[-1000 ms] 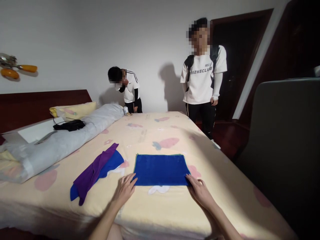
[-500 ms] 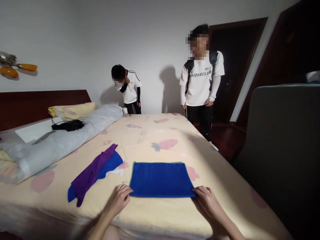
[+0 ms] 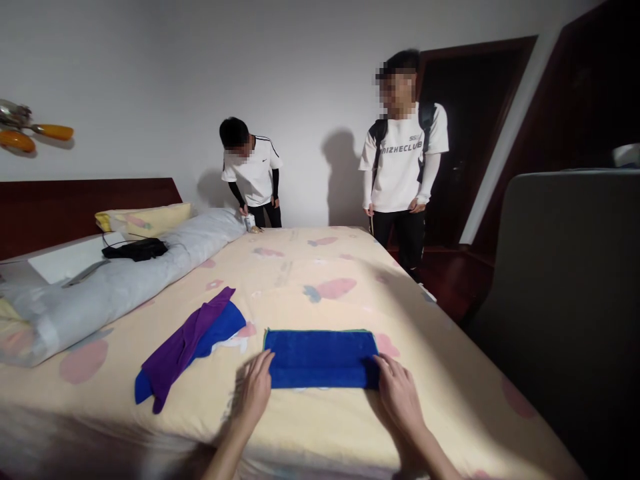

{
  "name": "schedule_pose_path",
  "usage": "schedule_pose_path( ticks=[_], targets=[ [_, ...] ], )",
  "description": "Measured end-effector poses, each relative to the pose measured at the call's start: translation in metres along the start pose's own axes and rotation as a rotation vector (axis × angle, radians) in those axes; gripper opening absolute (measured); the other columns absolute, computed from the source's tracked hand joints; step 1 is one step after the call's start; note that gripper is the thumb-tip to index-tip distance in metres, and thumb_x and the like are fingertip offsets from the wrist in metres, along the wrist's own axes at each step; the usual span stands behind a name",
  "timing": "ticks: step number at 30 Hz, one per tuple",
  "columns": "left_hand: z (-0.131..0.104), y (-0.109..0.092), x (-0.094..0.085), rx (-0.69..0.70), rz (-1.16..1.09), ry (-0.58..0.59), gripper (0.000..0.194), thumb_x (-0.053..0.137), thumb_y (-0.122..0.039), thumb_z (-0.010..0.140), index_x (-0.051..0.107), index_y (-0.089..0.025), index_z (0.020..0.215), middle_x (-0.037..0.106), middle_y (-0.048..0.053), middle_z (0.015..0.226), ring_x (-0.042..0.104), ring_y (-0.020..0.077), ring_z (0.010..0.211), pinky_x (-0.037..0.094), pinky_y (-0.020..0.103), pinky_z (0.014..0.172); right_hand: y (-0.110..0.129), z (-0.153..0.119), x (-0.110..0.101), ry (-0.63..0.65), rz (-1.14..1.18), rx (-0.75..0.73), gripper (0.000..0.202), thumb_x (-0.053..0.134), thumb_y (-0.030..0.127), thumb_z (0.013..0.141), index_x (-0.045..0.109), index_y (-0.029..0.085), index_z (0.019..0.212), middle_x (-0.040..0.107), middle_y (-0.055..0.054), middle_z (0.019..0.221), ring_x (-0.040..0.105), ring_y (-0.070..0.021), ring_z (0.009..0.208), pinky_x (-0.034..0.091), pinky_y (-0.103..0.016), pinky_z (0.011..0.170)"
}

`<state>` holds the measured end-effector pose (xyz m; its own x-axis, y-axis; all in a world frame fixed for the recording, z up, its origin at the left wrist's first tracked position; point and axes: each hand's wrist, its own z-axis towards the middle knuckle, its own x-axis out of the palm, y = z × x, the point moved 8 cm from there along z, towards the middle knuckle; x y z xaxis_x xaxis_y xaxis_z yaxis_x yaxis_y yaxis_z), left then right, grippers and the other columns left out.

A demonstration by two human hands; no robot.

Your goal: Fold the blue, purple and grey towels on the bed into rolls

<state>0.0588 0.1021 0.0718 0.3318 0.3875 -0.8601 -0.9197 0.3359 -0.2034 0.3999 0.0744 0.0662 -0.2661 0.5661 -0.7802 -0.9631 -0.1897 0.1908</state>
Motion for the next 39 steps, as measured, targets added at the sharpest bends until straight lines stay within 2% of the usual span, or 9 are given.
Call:
schedule_pose_path(
  ticks=[4,7,10,16,20,27,30,34,39],
  targets=[
    [-0.005,-0.087,0.027,0.306,-0.043,0.165,0.061,0.032,-0.016,0.094,0.021,-0.021,0.154,0.031,0.005,0.158,0.029,0.0188,0.144,0.031,0.039,0.115,0.086,-0.005,0.026,0.185,0.177,-0.276,0.053,0.033,0.023,0.095,0.033,0.021,0.148,0.044,-0.011,0.149,0.042,-0.0245,0.136,0.039,-0.044,0.106],
    [-0.009,-0.106,0.048,0.315,-0.005,0.288,0.066,0.036,-0.028,0.097,0.006,-0.022,0.155,0.021,0.005,0.161,0.022,0.0211,0.146,0.027,0.043,0.117,0.107,-0.009,0.046,0.313,0.23,-0.321,0.056,0.033,0.028,0.097,0.023,0.025,0.152,0.035,-0.008,0.154,0.033,-0.0225,0.142,0.033,-0.045,0.113],
    [-0.012,-0.08,0.051,0.277,0.017,0.329,0.063,0.037,-0.034,0.098,0.009,-0.03,0.155,0.021,0.002,0.161,0.023,0.0219,0.146,0.028,0.045,0.116,0.079,-0.012,0.051,0.368,0.2,-0.257,0.053,0.033,0.034,0.098,0.028,0.031,0.15,0.032,-0.004,0.155,0.031,-0.0229,0.143,0.033,-0.047,0.113],
    [-0.019,0.0,0.027,0.293,0.009,0.325,0.06,0.039,-0.034,0.099,0.014,-0.035,0.153,0.029,0.001,0.158,0.031,0.0199,0.143,0.029,0.043,0.115,-0.014,-0.019,0.034,0.335,0.118,-0.165,0.053,0.037,0.031,0.094,0.036,0.027,0.147,0.038,-0.008,0.152,0.036,-0.0252,0.14,0.035,-0.05,0.11],
    [-0.02,0.024,0.014,0.318,0.028,0.238,0.056,0.045,-0.025,0.095,0.032,-0.033,0.148,0.04,0.002,0.154,0.039,0.0191,0.138,0.035,0.041,0.111,-0.049,-0.023,0.029,0.277,0.116,-0.127,0.053,0.038,0.023,0.088,0.046,0.025,0.141,0.047,-0.013,0.146,0.046,-0.0255,0.134,0.042,-0.048,0.101],
    [-0.013,0.028,-0.005,0.262,-0.062,0.119,0.045,0.046,-0.007,0.082,0.063,-0.027,0.12,0.069,0.005,0.115,0.061,0.0214,0.11,0.047,0.038,0.095,-0.06,-0.01,0.019,0.209,0.189,-0.022,0.037,0.042,0.035,0.088,0.064,0.025,0.116,0.062,-0.014,0.13,0.058,-0.0289,0.118,0.042,-0.047,0.095],
    [0.003,0.038,-0.002,0.129,-0.175,0.095,0.036,0.046,-0.012,0.085,0.066,-0.025,0.112,0.072,0.005,0.105,0.065,0.0209,0.099,0.05,0.036,0.088,-0.057,0.007,0.02,0.268,0.264,0.044,0.037,0.036,0.036,0.09,0.065,0.023,0.109,0.071,-0.01,0.109,0.064,-0.025,0.101,0.045,-0.039,0.089],
    [0.033,0.057,0.011,-0.122,-0.237,0.07,0.037,0.047,-0.012,0.083,0.064,-0.023,0.114,0.072,0.004,0.11,0.067,0.0175,0.097,0.053,0.029,0.084,-0.06,0.032,0.029,0.274,0.152,0.143,0.038,0.032,0.035,0.091,0.064,0.02,0.106,0.072,-0.009,0.099,0.065,-0.023,0.092,0.047,-0.033,0.081],
    [0.053,0.059,0.021,-0.217,-0.139,0.044,0.033,0.049,-0.008,0.08,0.067,-0.021,0.106,0.071,0.006,0.102,0.066,0.0212,0.101,0.05,0.035,0.089,-0.062,0.047,0.037,0.217,-0.004,0.231,0.038,0.036,0.024,0.087,0.065,0.01,0.108,0.07,-0.017,0.091,0.065,-0.0303,0.087,0.046,-0.041,0.078]
  ],
)
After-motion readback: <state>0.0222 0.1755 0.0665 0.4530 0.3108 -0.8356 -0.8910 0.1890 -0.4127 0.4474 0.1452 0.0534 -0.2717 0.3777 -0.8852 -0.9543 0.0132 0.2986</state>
